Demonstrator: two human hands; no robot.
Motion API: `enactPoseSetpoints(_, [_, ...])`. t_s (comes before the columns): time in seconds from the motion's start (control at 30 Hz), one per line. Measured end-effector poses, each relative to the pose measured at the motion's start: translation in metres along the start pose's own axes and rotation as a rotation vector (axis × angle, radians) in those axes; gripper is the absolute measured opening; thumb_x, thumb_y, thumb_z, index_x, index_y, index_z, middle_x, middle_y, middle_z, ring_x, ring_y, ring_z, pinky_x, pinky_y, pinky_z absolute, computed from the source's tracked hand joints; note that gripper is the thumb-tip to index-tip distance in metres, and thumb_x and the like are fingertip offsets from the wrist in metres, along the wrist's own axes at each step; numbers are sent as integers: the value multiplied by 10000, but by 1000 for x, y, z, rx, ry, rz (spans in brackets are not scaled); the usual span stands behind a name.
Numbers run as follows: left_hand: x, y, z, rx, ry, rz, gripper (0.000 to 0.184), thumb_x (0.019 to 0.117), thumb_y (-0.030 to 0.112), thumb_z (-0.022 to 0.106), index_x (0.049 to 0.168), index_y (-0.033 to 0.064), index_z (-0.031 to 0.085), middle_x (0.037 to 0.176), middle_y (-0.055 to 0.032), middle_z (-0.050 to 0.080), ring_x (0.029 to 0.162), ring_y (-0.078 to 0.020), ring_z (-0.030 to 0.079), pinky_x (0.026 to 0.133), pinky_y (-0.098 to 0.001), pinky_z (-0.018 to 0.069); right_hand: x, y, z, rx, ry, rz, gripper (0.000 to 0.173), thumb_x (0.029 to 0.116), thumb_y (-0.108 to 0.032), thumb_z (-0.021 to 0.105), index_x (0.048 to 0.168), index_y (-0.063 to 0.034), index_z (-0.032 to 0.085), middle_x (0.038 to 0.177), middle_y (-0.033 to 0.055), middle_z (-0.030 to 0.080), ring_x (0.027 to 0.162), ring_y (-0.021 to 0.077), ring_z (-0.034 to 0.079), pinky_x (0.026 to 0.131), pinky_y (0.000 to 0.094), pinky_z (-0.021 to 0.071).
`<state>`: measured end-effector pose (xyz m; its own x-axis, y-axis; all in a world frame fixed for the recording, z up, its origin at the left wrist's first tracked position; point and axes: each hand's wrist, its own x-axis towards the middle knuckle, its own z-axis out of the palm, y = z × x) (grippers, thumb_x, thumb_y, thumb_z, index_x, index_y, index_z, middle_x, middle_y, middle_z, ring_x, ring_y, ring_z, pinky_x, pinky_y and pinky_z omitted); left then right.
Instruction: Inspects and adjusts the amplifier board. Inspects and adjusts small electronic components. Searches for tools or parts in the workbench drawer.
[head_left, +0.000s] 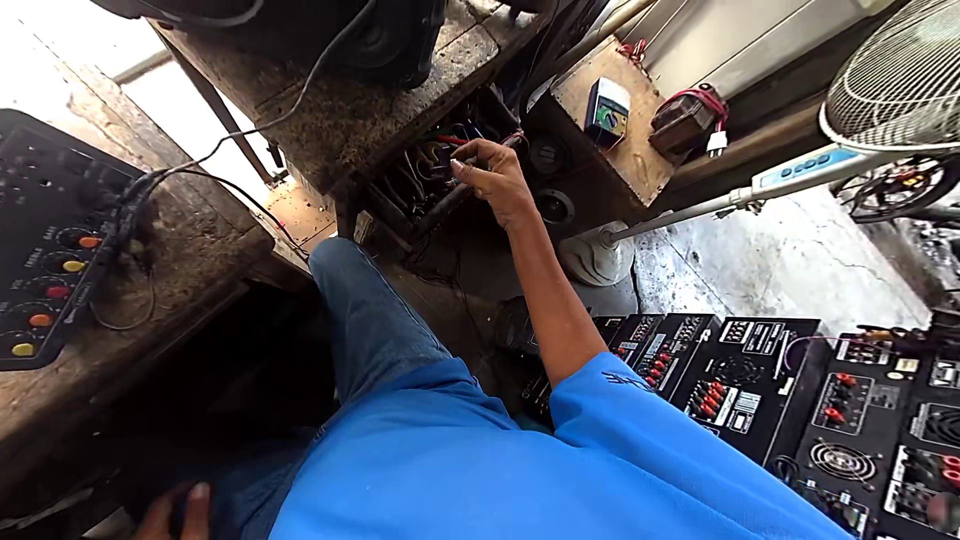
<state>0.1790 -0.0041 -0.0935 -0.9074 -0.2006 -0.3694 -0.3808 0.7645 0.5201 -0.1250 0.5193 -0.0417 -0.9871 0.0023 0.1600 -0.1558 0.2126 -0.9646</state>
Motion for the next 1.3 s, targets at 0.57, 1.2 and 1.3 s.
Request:
enactPoseSetpoints(0.57, [47, 266, 17, -766, -23, 795, 214, 997, 114, 635, 1186, 15, 617, 1048, -50, 686, 888, -119, 684, 780, -285, 608, -123, -75, 105, 320, -221, -322, 173, 933, 27, 690, 1101, 65, 671, 1128, 134, 696, 879, 84, 645, 763, 236, 557])
enactPoseSetpoints(1.2, [46, 249, 29, -642, 113, 882, 186, 958, 99, 663, 1113, -3, 674, 1002, -43, 712, 869, -87, 694, 774, -267, 612, -146, -55, 121, 575, -345, -31, 614, 967, -351, 719, 1384, 72, 564, 1224, 124, 680, 920, 63, 640, 787, 214, 550])
enactPoseSetpoints(1.3, [51, 243, 22, -616, 142, 926, 221, 946, 102, 659, 1138, -9, 665, 1060, -59, 684, 939, -105, 672, 828, -273, 591, -148, -54, 123, 688, -351, 39, 606, 954, -376, 731, 1354, 57, 586, 1145, 135, 703, 647, -1, 508, 526, 161, 409])
